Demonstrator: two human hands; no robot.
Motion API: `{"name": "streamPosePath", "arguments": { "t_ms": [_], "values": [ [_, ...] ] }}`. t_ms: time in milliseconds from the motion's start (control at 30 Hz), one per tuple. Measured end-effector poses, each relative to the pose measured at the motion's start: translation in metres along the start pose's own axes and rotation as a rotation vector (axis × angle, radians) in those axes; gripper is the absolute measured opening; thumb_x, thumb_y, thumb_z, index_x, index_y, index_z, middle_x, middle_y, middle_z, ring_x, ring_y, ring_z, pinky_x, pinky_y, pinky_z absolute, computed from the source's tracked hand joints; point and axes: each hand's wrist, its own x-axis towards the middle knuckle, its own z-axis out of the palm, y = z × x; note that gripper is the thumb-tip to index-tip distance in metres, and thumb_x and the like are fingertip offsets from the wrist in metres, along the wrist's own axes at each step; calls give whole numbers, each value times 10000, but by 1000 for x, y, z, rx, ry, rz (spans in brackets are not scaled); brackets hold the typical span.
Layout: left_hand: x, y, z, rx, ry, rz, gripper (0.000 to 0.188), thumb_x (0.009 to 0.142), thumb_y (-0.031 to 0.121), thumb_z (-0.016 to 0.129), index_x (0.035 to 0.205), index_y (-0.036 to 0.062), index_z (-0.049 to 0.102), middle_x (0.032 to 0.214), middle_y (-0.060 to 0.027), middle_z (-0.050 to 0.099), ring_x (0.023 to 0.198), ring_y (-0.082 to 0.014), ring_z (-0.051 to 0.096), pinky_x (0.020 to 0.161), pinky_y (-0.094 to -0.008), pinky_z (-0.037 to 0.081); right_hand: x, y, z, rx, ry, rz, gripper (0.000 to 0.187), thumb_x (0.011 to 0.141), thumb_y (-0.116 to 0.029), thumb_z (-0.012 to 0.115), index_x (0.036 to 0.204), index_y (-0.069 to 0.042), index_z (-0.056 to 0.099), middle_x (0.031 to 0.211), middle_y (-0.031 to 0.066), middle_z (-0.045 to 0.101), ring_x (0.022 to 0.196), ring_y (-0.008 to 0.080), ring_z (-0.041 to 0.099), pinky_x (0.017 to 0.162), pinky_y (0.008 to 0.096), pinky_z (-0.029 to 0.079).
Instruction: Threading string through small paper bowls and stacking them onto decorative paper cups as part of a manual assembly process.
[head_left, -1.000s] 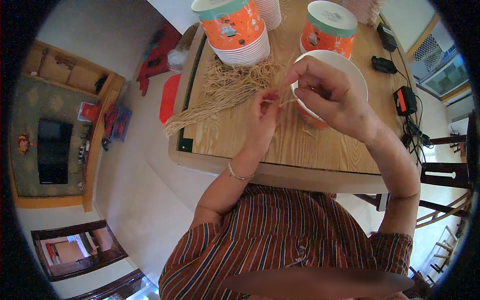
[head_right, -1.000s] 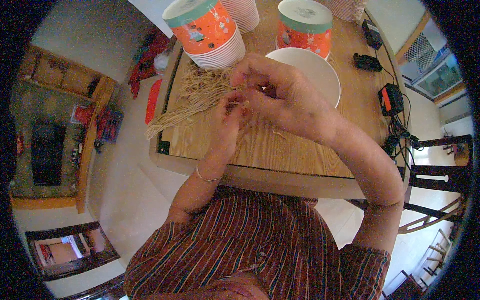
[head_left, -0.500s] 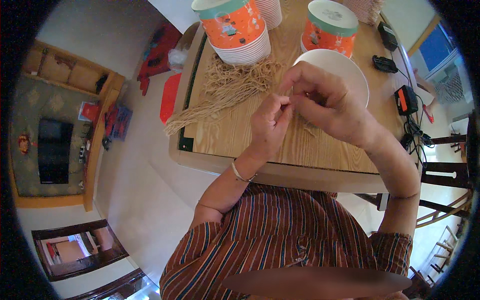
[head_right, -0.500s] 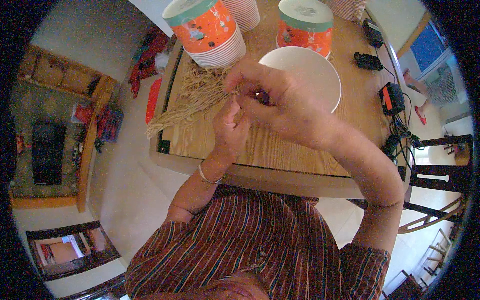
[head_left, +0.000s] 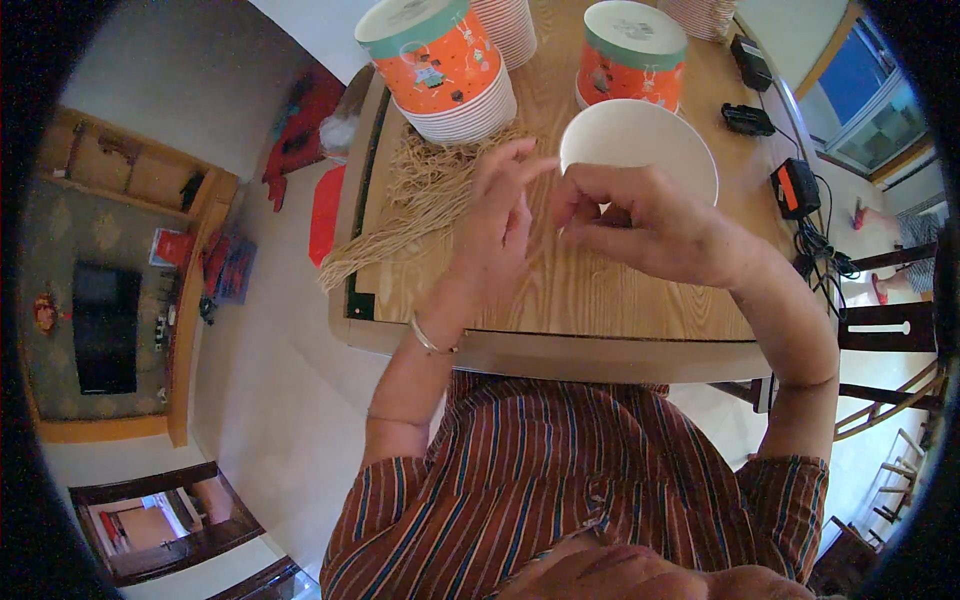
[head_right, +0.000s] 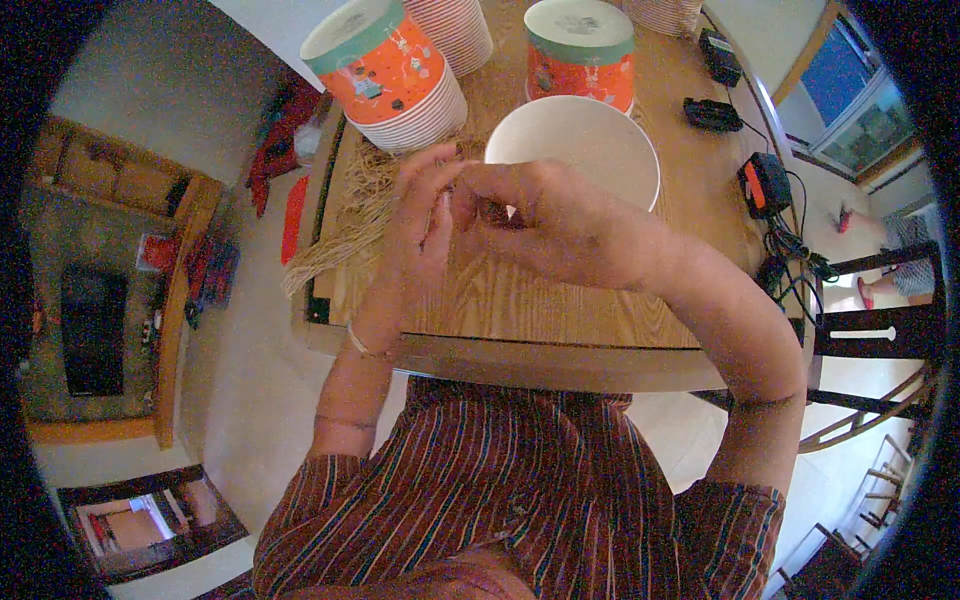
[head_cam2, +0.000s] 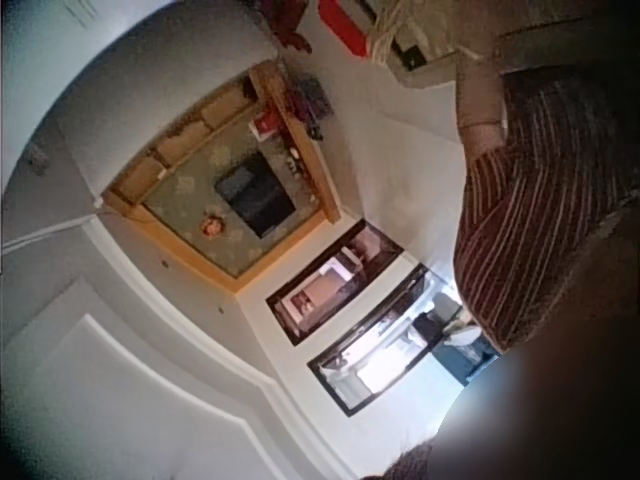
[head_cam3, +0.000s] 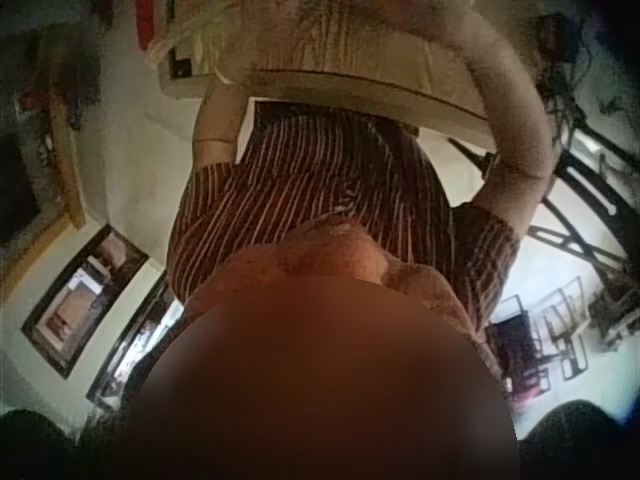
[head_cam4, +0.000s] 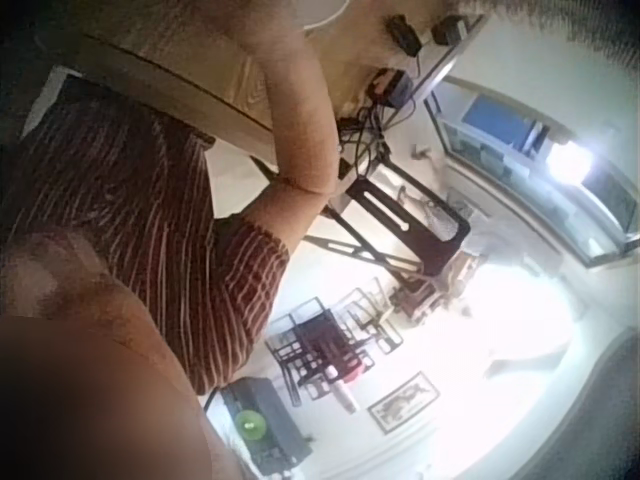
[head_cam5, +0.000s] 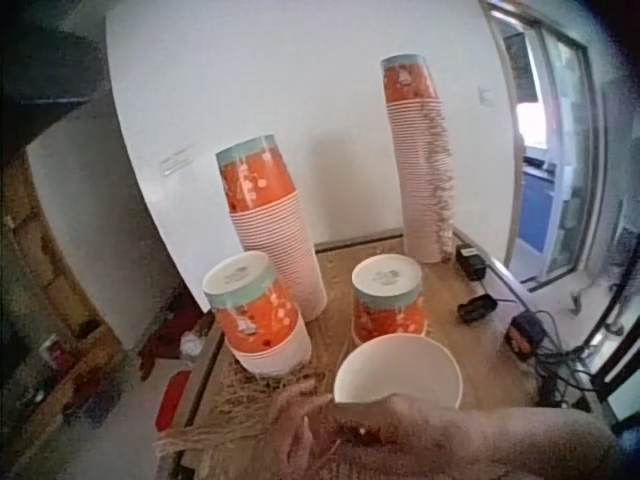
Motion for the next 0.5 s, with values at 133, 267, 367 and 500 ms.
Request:
{"name": "streamPosePath", "arguments": {
  "t_ms": [133,267,367,500],
  "values": [
    [31,-13,-3,234,-148,249,461,748,-41,622,1168,148,595,1319,-128,496,1208,-301,493,984,-384,431,-6,0,-2,-56,-76,12,105,874,-24,608,973,-25,573,742,3,521,686,72,472,610,247,414],
    [37,-16,-4,333,-229,389,338,711,20,686,1022,151,662,1279,-83,544,1267,-298,467,1016,-455,414,-13,-14,-16,-161,-131,9,170,868,-89,617,1021,-46,556,747,90,581,661,215,577,641,347,477],
    [35,-3,-15,459,-324,409,231,729,96,699,953,135,661,1255,-62,574,1265,-284,476,1028,-433,420,-23,-23,-34,-260,-162,77,263,807,41,608,1049,-42,547,719,34,504,660,123,501,583,270,424],
    [20,5,-22,523,-352,437,192,733,118,697,919,131,652,1098,-46,633,1170,-239,546,1007,-453,429,-39,-13,-44,-441,-101,-28,342,791,68,594,1100,-63,526,763,56,520,666,162,534,581,288,441]
  ]
}}
